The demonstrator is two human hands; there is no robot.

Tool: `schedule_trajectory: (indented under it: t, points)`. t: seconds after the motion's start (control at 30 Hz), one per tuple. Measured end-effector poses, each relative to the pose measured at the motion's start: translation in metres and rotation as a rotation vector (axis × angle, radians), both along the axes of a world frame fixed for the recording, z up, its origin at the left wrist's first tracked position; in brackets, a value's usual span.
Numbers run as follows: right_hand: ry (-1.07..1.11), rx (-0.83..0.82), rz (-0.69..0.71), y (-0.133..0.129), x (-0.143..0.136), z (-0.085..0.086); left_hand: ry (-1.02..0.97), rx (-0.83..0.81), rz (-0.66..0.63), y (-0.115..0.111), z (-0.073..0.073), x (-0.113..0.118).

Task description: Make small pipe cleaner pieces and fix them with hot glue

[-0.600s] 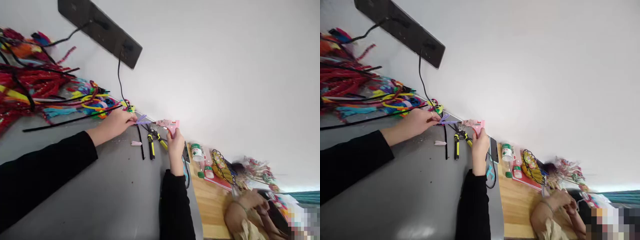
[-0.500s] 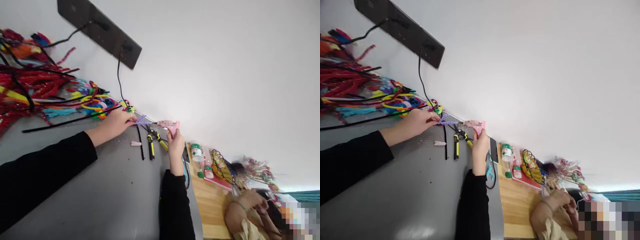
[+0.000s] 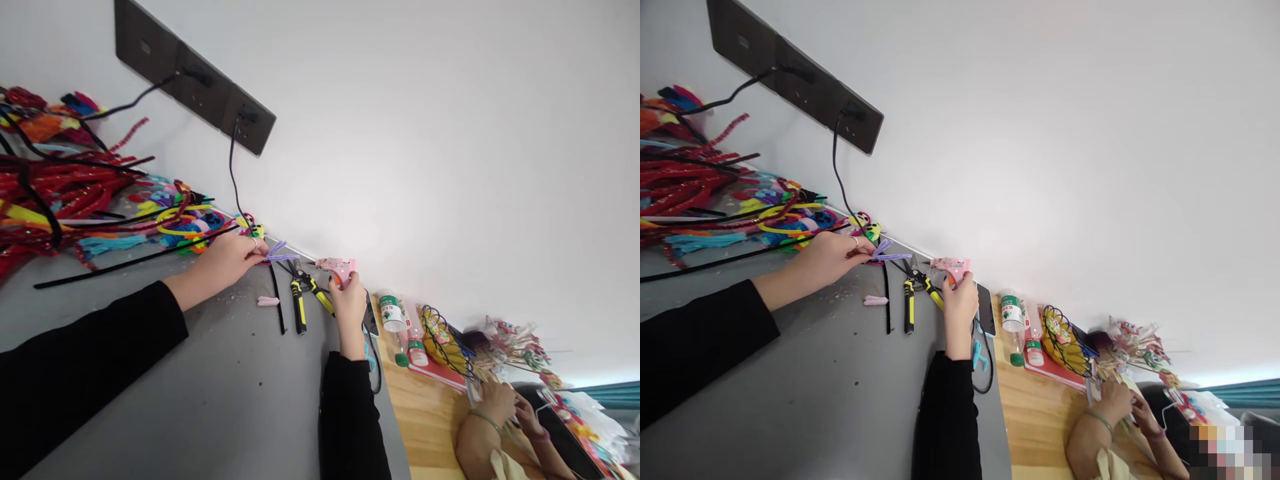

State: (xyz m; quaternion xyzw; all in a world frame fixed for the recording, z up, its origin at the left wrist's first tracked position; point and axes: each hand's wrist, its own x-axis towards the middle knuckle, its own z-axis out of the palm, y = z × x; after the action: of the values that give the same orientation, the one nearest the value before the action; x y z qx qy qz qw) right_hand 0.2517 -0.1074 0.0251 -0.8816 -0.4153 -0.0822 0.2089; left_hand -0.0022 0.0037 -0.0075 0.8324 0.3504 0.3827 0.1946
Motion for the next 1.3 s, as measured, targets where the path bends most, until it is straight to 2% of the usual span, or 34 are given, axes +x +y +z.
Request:
schedule_trajectory:
  t: [0.17,0.37,0.7,0.9,1.0,1.1,1.17,1.3]
  points:
    - [-0.018,0.067,0.004,0.003,0.005,-0.004,-0.002,0.015,0.007,0.001,0.0,-0.001]
    - [0.0,0.125,0.026,0.005,0.009,-0.009,-0.018,-0.022,-0.022,-0.005,0.009,-0.005]
    - [0.053,0.064,-0.008,0.008,0.021,-0.027,-0.085,-0.03,-0.035,-0.004,0.005,-0.002]
    - [0.072,0.139,0.039,0.0,0.015,-0.014,-0.164,-0.083,-0.046,-0.011,0.011,-0.002]
    - [0.168,0.209,0.203,0.003,0.009,-0.006,-0.268,-0.218,-0.09,-0.013,0.014,-0.002]
    - [0.546,0.3,0.567,0.005,0.003,-0.005,-0.351,-0.361,-0.149,-0.012,0.015,-0.001]
    - [0.812,0.304,0.765,0.006,0.0,-0.006,-0.391,-0.432,-0.169,-0.012,0.017,0.0]
    - [1.046,0.252,0.899,0.004,-0.01,-0.005,-0.402,-0.554,-0.269,-0.013,0.022,0.001]
